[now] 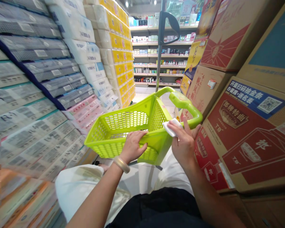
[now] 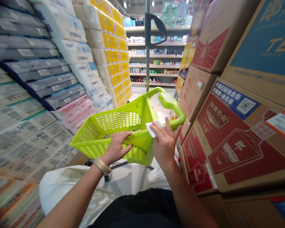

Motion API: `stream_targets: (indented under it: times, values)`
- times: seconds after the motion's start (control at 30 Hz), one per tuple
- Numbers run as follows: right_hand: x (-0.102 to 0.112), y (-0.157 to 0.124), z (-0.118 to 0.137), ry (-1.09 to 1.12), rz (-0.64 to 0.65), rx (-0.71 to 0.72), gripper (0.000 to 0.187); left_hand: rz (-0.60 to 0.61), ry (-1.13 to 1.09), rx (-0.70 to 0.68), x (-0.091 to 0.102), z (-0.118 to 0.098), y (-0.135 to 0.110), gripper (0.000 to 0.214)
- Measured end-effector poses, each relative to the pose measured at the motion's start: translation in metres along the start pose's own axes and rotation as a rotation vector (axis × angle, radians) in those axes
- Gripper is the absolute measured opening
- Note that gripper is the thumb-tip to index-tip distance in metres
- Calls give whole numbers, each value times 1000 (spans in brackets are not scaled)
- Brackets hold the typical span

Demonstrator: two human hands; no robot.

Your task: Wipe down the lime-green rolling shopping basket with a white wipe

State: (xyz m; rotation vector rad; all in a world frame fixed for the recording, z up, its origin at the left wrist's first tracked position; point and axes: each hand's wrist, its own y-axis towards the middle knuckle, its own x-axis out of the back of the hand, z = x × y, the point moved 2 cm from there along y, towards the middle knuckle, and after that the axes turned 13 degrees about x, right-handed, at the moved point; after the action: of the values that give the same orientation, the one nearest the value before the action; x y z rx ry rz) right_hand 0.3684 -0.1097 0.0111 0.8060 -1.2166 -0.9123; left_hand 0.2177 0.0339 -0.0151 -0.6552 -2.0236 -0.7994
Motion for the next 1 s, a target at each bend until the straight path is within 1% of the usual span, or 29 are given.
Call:
stream_targets:
  times: [0.07, 0.1, 0.23, 0.27, 0.33, 0.47, 0.5, 0.67, 0.73, 0.83, 0.9, 0.93, 1.0]
  values:
    - [3, 1, -4, -29, -50, -18, 44, -13, -10, -11, -1, 2, 1, 44]
    - [2, 0, -3, -30, -50, -18, 44, -22, -16, -14, -2, 3, 1, 44]
    - [-8, -3, 15, 42, 77, 34, 45, -44, -43, -35, -3, 9, 3, 43]
    - [-8, -4, 16, 52, 92, 42, 44, -42, -50, -41, -3, 10, 3, 42]
    - [-6, -4, 13, 40, 74, 44, 44, -34, -62, -47, -2, 13, 4, 42]
    - [1, -1, 1, -13, -19, 8, 44, -47, -86, -34, -1, 17, 5, 41]
    - [0, -1, 2, -9, -18, 9, 44, -55, -91, -29, -1, 18, 6, 40]
    - [-10, -2, 22, 66, 71, 65, 48, -71, -102, -20, 2, 23, 5, 37]
    - [-5, -1, 21, 57, 70, 71, 46, -72, -107, -19, 4, 25, 4, 35]
    - [6, 4, 10, -3, 8, 45, 44, -77, -119, -12, 6, 27, 4, 32]
    - [9, 6, 9, -24, -16, 21, 44, -81, -127, -6, 6, 27, 4, 31]
    - [8, 6, 12, -19, -6, 19, 44, -82, -130, -3, 6, 27, 4, 30]
    - [3, 7, 22, 13, 55, 36, 45, -83, -136, 0, 6, 27, 4, 29]
